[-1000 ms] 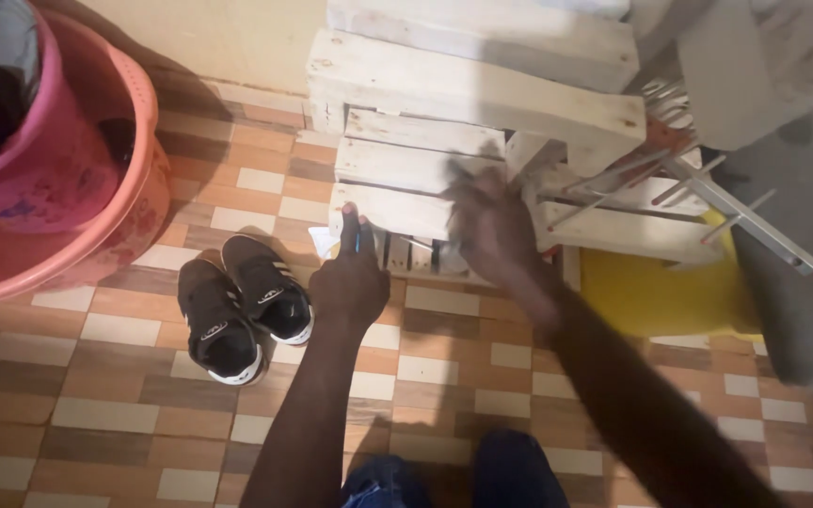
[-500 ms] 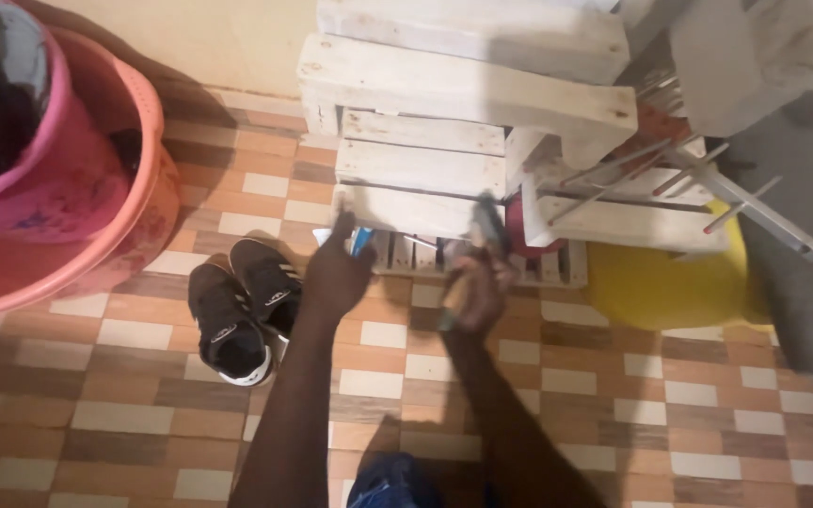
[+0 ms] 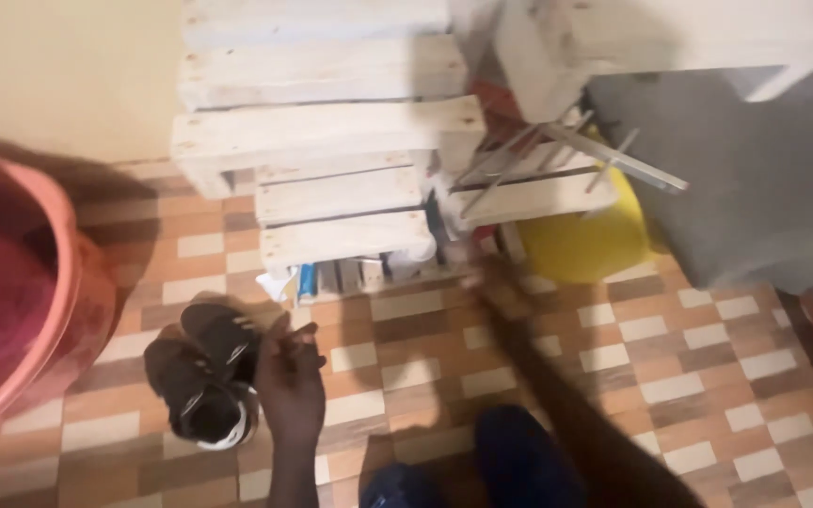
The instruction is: The person puts on a pair of black sneakers, then uses a brush to sweep dust off a white wooden shoe rack. They clean multiple shelves and sections of the rack, then briefly brush a pair of beige sandals resting on top of the rack.
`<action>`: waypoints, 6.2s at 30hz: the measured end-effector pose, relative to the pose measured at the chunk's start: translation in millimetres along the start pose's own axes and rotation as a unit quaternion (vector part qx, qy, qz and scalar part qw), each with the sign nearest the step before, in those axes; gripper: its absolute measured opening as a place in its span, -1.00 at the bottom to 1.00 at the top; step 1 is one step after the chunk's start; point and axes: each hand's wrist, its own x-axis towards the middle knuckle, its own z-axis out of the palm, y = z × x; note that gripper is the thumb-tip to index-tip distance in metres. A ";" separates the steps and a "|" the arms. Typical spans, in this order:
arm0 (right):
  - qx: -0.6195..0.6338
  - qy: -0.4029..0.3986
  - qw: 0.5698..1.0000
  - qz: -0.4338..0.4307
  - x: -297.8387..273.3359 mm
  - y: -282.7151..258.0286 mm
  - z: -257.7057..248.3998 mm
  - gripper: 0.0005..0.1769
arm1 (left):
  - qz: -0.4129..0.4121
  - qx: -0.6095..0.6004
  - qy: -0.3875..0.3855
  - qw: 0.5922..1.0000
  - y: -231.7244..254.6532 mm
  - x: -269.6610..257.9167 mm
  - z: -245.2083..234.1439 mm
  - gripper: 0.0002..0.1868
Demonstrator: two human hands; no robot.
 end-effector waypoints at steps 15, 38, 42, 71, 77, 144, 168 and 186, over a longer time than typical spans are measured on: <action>-0.047 -0.042 0.993 -0.097 -48.1 -124.7 7.0 -0.79 | 0.049 0.162 -0.218 0.961 103.1 -61.1 123.7 -0.75; -0.106 0.101 0.868 -0.475 158.9 -547.1 -170.2 -0.73 | 0.534 0.013 -0.130 0.835 484.6 -25.4 206.6 -0.86; -0.157 0.101 0.817 -0.545 193.0 -626.8 -190.1 -0.69 | 0.566 -0.017 -0.119 0.816 575.5 -4.0 249.2 -0.81; -0.376 0.048 0.917 -0.122 258.3 -668.6 -179.7 -0.41 | 0.157 -0.158 -0.256 0.941 596.0 42.5 312.3 -0.78; -0.384 0.063 0.895 -0.218 252.3 -663.7 -169.7 -0.46 | 0.230 -0.041 -0.219 0.947 597.5 38.2 314.4 -0.79; 0.322 0.243 0.890 -0.212 196.1 -870.4 -302.9 -0.82 | 0.517 0.215 0.013 0.829 872.6 -39.1 282.2 -0.74; -0.092 0.161 0.940 -0.286 255.9 -935.4 -282.7 -0.60 | 0.289 0.533 -0.059 0.793 959.0 -75.7 358.7 -0.32; -0.456 -0.053 0.850 -0.257 256.9 -990.1 -215.9 -0.02 | 0.257 0.432 0.007 0.865 960.3 -101.6 302.4 -0.32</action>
